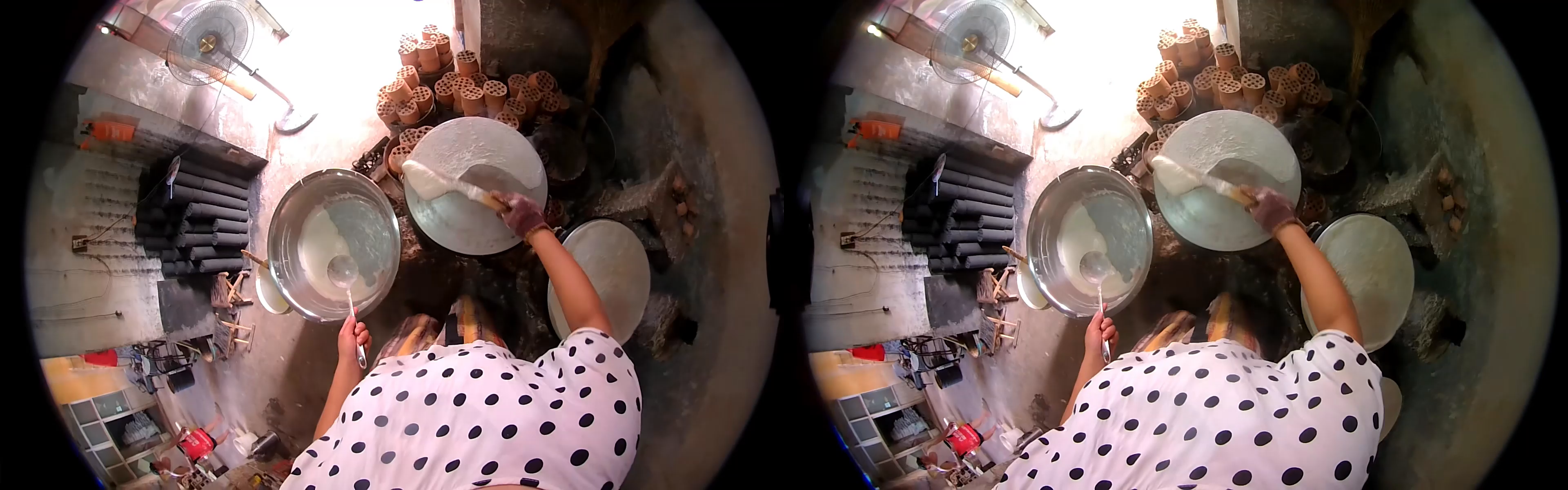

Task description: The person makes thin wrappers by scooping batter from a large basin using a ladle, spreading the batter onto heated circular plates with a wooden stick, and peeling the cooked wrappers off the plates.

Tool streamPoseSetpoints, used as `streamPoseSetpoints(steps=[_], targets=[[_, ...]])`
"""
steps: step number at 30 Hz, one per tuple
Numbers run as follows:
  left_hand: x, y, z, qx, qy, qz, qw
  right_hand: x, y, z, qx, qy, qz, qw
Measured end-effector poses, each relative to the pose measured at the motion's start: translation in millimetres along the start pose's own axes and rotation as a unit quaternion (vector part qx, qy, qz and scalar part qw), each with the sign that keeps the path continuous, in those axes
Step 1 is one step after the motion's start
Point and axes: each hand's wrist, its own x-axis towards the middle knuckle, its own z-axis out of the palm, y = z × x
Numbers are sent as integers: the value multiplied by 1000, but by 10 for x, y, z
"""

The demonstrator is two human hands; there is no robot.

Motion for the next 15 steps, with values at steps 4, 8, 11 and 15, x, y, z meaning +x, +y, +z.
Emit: streamPoseSetpoints(steps=[4,8,11,15], targets=[[-58,-47,75,24,-18,6,1000,-53,129,-262,13,-21,40,999],[-6,-94,120,25,-4,-13,1000,152,-106,-186,-98,-9,48,994],[-79,-87,137,24,-4,-3,1000,-194,-122,-366,-80,-70,-13,994],[-168,-90,121,61,-7,10,998,-140,174,-338,27,13,-47,998]])
